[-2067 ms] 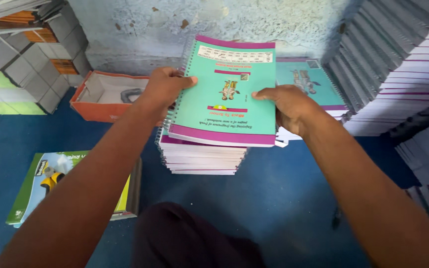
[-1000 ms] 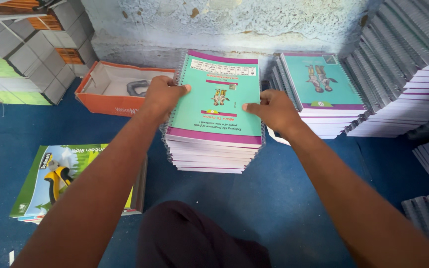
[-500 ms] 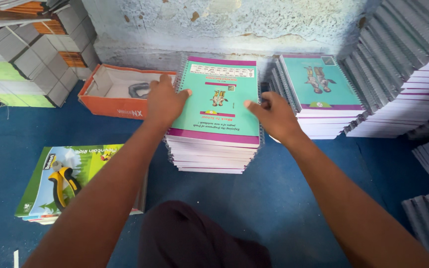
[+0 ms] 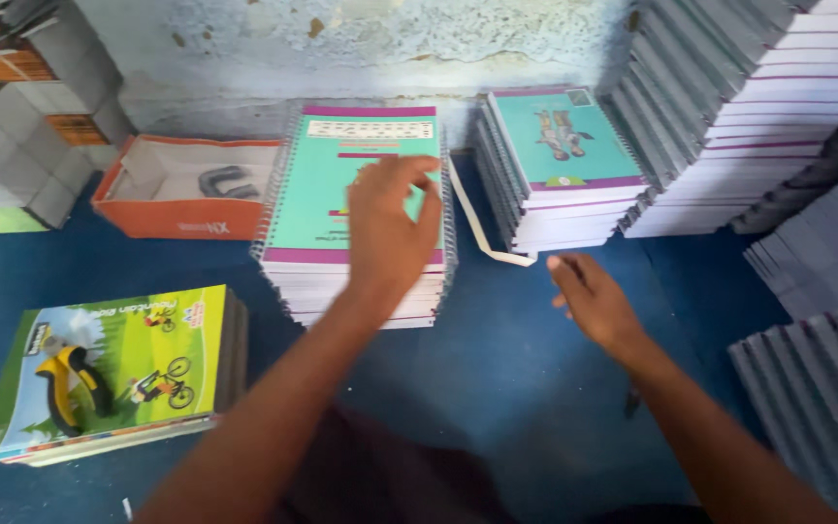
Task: The person sits on the floor and repeatedly picks up spiral-bound notebooks from a stack, writes on the cover with a black marker, and places them on a separate stack. The person handles the notebooks one at a time and maintains two distinct piles during the process.
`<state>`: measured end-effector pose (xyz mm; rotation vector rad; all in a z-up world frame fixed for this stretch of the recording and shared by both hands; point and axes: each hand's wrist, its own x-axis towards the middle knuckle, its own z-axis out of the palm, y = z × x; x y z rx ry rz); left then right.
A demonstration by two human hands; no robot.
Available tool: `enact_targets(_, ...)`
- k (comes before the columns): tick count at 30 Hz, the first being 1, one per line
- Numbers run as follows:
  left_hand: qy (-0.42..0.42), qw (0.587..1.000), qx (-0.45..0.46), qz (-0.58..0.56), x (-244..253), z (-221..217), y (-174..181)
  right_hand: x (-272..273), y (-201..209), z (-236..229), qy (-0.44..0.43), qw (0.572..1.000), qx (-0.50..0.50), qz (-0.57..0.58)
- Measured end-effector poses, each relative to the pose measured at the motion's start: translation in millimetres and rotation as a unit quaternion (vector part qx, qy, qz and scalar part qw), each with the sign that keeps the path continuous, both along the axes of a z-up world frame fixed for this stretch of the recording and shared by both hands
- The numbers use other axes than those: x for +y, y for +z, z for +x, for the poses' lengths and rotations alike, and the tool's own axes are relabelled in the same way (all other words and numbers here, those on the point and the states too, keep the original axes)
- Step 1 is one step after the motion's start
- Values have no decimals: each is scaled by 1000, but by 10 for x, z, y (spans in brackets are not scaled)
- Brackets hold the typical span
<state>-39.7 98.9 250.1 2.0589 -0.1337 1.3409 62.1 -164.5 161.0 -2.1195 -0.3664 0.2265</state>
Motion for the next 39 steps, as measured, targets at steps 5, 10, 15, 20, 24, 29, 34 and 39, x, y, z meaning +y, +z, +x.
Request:
enact_targets(5, -191, 977, 47, -80, -816, -153, -216, -549, -325, -165, -34, 998, 32, -50)
enact_targets(10, -215, 942, 212, -144, -1259, -163, -797, -925, -704, -210, -80, 988, 73, -113)
enact_targets(15, -200, 948, 221, -115, -1298, -151, -1525, -1200, -1064, -204, -113, 991, 63, -22)
enact_targets(20, -166, 927, 290, -171, -1217, -20, -1889, -1368, -1191, -95, -150, 971, -12, -188)
enact_targets(24, -146, 914, 315, -210, -1194, 15, -1946, -1457, -1222, -39, -221, 915, 131, -310)
enact_targets(29, -138, 897, 358, -220, -1228, 26, -1884, -1592, -1307, 22, -235, 888, 180, -352)
enact_targets(34, -143, 898, 355, -220, -1237, 32, -1822, -1613, -1412, 121, -244, 879, 213, -351)
enact_targets(39, -132, 885, 383, -230, -1232, 38, -1809, -1687, -1417, 105, -263, 889, 201, -315)
